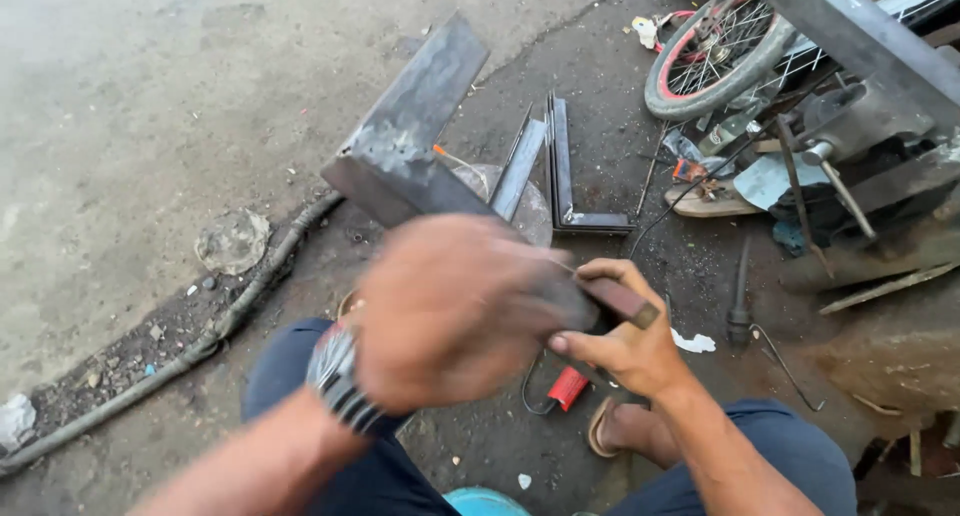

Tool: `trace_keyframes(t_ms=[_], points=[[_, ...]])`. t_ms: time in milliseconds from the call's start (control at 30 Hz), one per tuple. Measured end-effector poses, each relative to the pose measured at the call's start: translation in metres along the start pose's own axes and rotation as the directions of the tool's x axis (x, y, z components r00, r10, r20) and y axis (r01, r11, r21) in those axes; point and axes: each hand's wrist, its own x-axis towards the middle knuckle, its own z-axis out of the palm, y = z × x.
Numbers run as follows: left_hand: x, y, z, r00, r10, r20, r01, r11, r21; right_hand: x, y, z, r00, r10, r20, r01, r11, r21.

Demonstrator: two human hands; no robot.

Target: Using a hand file to smooth and shape a slot in a metal bracket.

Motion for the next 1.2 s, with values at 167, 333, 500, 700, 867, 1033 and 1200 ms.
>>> trace_keyframes(t_ms=[167, 333, 500, 700, 867, 1033, 1200], points=[[-0.082, -0.024, 0.045, 0.509, -0.800, -0.317, 0.556, 0.587, -0.588, 0.013, -0.004, -0.004, 0.999, -0.038, -0.032, 0.037, 0.999, -0.014], [-0.047, -0.042, 0.074, 0.486, -0.865, -0.126, 0.343, 0.321, -0.883, 0.034, -0.001, 0.004, 0.997, -0.057, -0.043, 0.060, 0.996, 0.071], [-0.049, -0.062, 0.099, 0.677, -0.717, 0.167, 0.035, -0.196, -0.980, 0.050, 0.007, 0.010, 0.998, 0.042, -0.052, -0.026, 0.958, 0.286], [-0.056, -0.080, 0.097, 0.455, -0.878, -0.148, 0.187, 0.257, -0.948, 0.069, 0.011, 0.013, 0.992, -0.123, -0.027, 0.125, 0.936, 0.329], [-0.032, -0.102, 0.074, 0.082, -0.961, -0.264, 0.288, 0.276, -0.917, 0.054, 0.017, -0.019, 0.995, -0.086, -0.058, 0.104, 0.853, 0.512], [-0.051, -0.129, 0.058, -0.131, -0.926, -0.353, 0.224, 0.319, -0.921, -0.015, -0.005, 0.012, 0.978, 0.060, -0.198, -0.055, 0.998, 0.031], [-0.040, -0.113, 0.031, -0.116, -0.925, -0.361, 0.072, 0.355, -0.932, -0.039, -0.020, 0.044, 0.980, 0.198, 0.014, -0.198, 0.979, -0.041]])
